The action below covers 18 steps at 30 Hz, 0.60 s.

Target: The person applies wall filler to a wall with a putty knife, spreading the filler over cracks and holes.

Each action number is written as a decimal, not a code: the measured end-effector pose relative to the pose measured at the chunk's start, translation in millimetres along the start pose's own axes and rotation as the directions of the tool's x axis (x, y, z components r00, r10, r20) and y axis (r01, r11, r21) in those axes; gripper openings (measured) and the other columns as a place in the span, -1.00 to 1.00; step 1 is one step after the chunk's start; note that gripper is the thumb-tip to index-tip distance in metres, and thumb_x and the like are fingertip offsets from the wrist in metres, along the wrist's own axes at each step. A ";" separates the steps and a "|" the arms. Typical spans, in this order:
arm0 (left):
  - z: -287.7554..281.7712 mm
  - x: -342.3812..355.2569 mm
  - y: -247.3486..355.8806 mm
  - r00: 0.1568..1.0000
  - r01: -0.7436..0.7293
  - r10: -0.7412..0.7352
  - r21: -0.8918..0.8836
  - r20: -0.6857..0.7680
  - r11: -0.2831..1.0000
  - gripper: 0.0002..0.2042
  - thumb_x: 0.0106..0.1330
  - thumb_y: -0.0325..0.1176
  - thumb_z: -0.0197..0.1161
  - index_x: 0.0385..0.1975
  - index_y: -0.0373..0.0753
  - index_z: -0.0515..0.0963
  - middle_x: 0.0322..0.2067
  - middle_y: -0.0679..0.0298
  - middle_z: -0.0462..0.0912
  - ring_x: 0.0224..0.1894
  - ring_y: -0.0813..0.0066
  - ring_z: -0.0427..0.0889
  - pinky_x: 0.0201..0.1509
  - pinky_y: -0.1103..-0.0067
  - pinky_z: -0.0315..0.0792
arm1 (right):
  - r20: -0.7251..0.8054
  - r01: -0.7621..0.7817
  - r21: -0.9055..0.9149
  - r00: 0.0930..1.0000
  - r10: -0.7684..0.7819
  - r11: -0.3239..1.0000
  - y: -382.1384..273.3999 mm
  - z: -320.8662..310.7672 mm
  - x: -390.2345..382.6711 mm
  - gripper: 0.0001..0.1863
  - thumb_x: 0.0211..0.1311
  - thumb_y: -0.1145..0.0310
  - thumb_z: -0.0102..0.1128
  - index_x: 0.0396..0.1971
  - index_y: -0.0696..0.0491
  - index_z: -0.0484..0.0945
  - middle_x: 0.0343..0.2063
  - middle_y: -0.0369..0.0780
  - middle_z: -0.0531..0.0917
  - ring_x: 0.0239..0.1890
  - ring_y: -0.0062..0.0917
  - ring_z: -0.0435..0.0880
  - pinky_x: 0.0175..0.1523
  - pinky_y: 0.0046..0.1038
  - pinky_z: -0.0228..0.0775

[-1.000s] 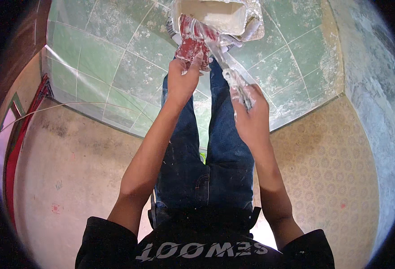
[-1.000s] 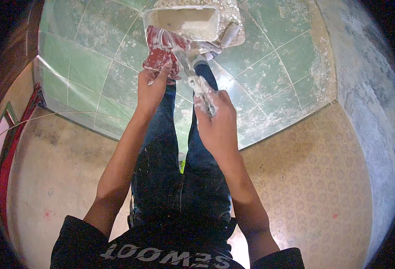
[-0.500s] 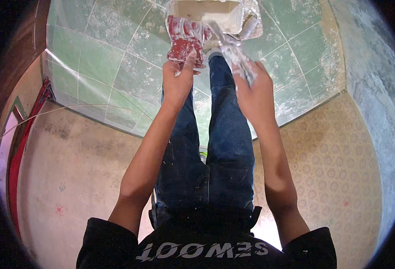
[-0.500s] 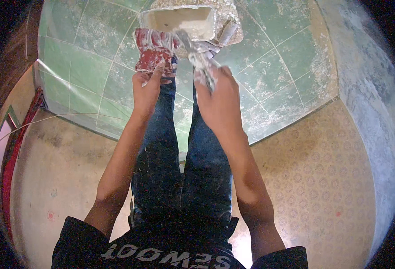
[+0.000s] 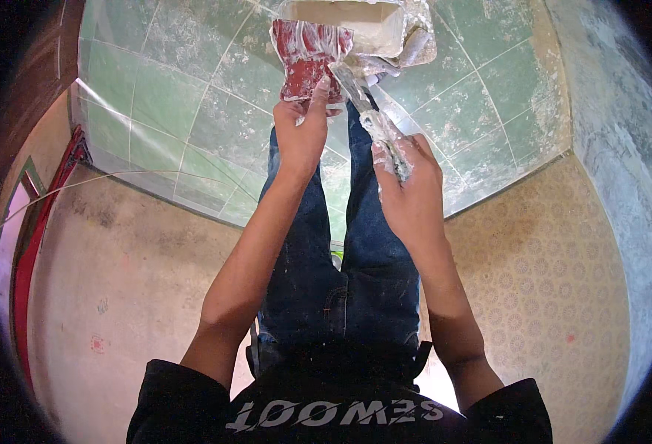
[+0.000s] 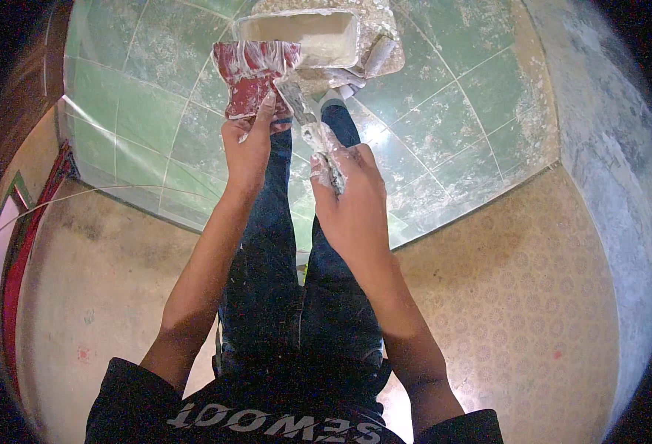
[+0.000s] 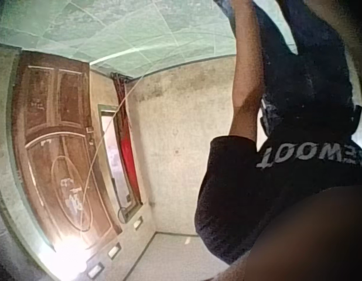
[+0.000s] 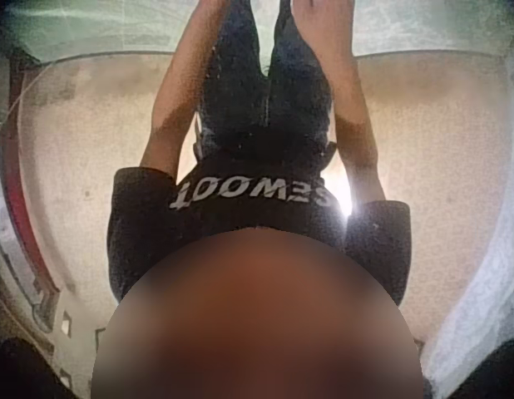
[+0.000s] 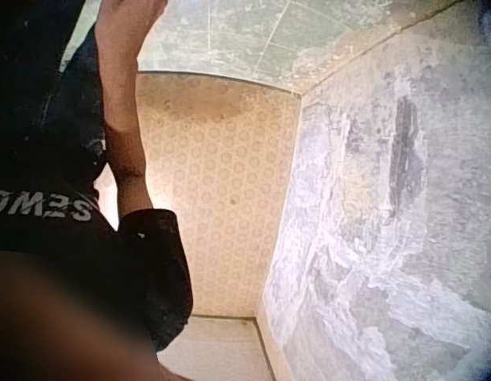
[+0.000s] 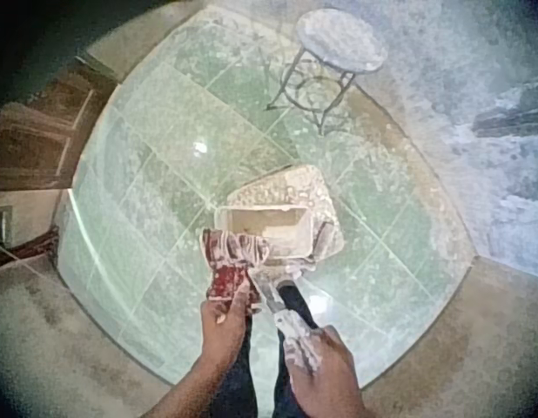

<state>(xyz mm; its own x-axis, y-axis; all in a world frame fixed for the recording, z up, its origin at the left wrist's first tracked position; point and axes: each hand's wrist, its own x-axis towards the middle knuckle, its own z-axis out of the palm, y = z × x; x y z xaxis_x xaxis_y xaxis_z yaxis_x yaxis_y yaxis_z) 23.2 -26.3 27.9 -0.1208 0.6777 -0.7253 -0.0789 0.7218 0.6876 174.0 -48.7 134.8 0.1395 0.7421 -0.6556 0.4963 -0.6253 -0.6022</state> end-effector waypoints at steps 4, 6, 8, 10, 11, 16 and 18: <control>4.4 -1.3 2.0 0.999 -0.044 0.044 -0.002 0.012 0.999 -0.78 0.45 -0.32 0.22 -0.13 -0.36 0.64 -0.26 0.23 0.73 -0.27 0.54 0.69 -0.22 0.55 0.59 | -0.028 0.039 -0.010 0.999 -0.039 0.999 -0.3 4.2 -0.4 -0.74 0.30 0.45 0.16 -0.07 0.25 0.57 -0.35 -0.02 0.54 -0.32 -0.20 0.59 -0.19 -0.30 0.39; 6.4 -1.1 2.7 0.996 -0.089 0.089 0.001 -0.013 0.996 -0.77 0.44 -0.33 0.21 -0.16 -0.40 0.65 -0.30 0.21 0.74 -0.35 0.58 0.67 -0.27 0.58 0.59 | -0.028 0.018 0.015 0.999 -0.018 1.000 -3.1 4.1 0.0 -0.73 0.30 0.45 0.16 -0.07 0.25 0.57 -0.34 -0.01 0.54 -0.29 -0.16 0.58 -0.17 -0.29 0.39; 3.8 0.4 4.1 0.994 -0.111 0.111 0.028 0.006 0.993 -0.77 0.44 -0.34 0.21 -0.14 -0.39 0.65 -0.29 0.21 0.74 -0.34 0.58 0.67 -0.27 0.57 0.59 | -0.025 0.010 0.024 1.000 -0.009 1.000 -5.5 3.6 0.5 -0.73 0.30 0.45 0.16 -0.07 0.25 0.57 -0.35 -0.02 0.54 -0.30 -0.17 0.58 -0.18 -0.30 0.39; 0.0 0.6 3.7 0.991 -0.133 0.132 0.055 0.025 0.990 -0.78 0.44 -0.34 0.20 -0.13 -0.39 0.65 -0.29 0.21 0.74 -0.34 0.57 0.67 -0.26 0.57 0.59 | -0.030 0.005 0.039 1.000 -0.004 0.999 -3.7 5.6 2.6 -0.73 0.27 0.44 0.17 -0.08 0.25 0.56 -0.33 0.01 0.53 -0.28 -0.10 0.57 -0.15 -0.22 0.38; -1.8 0.3 2.8 0.993 -0.114 0.112 0.064 0.043 0.991 -0.78 0.45 -0.35 0.20 -0.12 -0.38 0.65 -0.28 0.22 0.74 -0.32 0.57 0.67 -0.25 0.56 0.59 | -0.037 0.001 0.054 0.999 0.001 0.999 -2.7 6.7 4.5 -0.72 0.24 0.43 0.19 -0.10 0.24 0.56 -0.31 0.04 0.51 -0.25 -0.02 0.55 -0.12 -0.14 0.38; -2.4 -3.8 1.3 0.994 -0.083 0.080 0.038 0.076 0.996 -0.78 0.45 -0.35 0.19 -0.13 -0.39 0.65 -0.27 0.21 0.74 -0.29 0.57 0.68 -0.24 0.56 0.59 | -0.029 -0.015 0.052 0.999 0.016 0.999 3.9 3.0 16.9 -0.71 0.25 0.43 0.17 -0.10 0.28 0.55 -0.30 0.07 0.52 -0.23 0.00 0.55 -0.10 -0.13 0.38; -3.7 -6.4 2.1 0.994 -0.061 0.057 0.033 0.091 0.998 -0.77 0.45 -0.34 0.19 -0.12 -0.39 0.64 -0.26 0.21 0.74 -0.28 0.57 0.68 -0.24 0.57 0.59 | -0.019 -0.020 0.061 1.000 0.021 0.998 6.1 0.9 23.8 -0.71 0.25 0.43 0.16 -0.10 0.29 0.54 -0.31 0.07 0.52 -0.23 0.00 0.55 -0.09 -0.13 0.38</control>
<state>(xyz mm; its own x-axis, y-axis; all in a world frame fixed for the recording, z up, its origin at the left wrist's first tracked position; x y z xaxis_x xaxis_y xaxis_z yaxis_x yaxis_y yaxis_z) 20.1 -29.7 34.1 -0.0345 0.7280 -0.6847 -0.0389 0.6836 0.7288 179.5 -35.0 115.1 0.1660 0.7331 -0.6596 0.4407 -0.6535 -0.6154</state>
